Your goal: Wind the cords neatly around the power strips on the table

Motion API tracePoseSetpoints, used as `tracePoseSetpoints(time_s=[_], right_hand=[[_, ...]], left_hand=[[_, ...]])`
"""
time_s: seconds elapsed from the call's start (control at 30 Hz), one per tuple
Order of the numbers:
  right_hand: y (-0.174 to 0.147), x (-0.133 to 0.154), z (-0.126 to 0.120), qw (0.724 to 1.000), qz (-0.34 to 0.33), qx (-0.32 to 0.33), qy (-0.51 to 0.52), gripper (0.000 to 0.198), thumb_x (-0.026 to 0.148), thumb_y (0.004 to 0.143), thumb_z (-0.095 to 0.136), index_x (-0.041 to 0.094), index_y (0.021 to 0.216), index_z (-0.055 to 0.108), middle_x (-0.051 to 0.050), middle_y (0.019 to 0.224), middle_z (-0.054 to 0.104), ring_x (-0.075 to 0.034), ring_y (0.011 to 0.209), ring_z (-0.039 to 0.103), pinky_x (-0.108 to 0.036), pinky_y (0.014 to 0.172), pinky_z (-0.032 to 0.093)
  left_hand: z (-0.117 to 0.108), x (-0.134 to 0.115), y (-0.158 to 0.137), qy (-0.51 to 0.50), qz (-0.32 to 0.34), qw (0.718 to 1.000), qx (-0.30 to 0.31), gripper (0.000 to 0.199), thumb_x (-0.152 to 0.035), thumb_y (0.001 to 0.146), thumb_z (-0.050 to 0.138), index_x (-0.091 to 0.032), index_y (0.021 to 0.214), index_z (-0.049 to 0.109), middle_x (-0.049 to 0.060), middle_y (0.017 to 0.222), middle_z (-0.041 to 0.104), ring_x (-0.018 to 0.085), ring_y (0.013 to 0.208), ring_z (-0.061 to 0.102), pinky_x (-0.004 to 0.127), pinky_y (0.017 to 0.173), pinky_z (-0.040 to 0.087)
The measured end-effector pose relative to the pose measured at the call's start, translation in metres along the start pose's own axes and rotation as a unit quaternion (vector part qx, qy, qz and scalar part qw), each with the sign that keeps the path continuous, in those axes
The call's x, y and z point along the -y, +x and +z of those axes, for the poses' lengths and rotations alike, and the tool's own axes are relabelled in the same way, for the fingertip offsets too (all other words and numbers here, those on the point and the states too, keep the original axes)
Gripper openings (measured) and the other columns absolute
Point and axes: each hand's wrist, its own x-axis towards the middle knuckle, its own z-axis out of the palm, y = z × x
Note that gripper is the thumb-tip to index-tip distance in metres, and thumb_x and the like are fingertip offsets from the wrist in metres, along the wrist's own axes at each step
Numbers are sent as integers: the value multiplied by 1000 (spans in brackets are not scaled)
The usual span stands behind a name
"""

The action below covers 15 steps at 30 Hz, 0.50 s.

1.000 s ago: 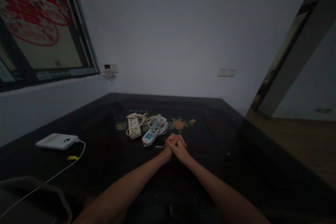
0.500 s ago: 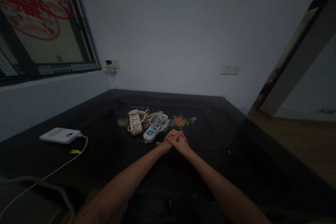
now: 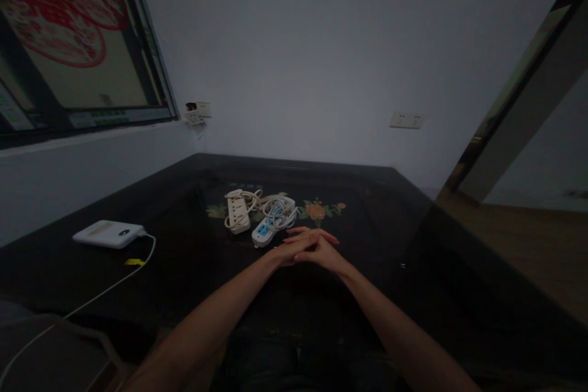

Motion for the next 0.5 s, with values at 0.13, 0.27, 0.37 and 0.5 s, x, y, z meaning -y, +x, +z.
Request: tracePoseSetpoints(time_s=[0.13,0.27,0.37,0.5], right_hand=[[3,-3,3,995,11,-85,-54,24,39,77,63,20,87,73,-6,93,68,-23,93,63,-36,87,48],[7,-8,10,985,26,-148,-88,34,44,85,49,21,72,71,-5,78,66,-19,79,62,-32,79,49],[9,-13,15,975,35,-189,-115,36,44,86,48,21,67,68,-5,73,63,-19,76,59,-30,76,48],[12,-21,21,957,52,-244,-151,36,41,85,46,20,62,64,-4,66,58,-19,74,57,-28,72,47]], left_hand=[[4,5,8,-2,-2,999,-40,51,-56,85,44,-12,95,67,11,86,68,26,93,64,36,80,48],[14,16,20,3,29,993,-118,57,-62,84,36,-13,87,66,9,72,64,24,78,62,36,71,49],[16,21,26,16,42,988,-145,59,-64,84,30,-16,85,65,6,63,59,23,70,59,36,67,49],[13,26,32,45,26,987,-150,56,-62,84,32,-17,82,64,3,57,55,20,62,57,33,61,48]])
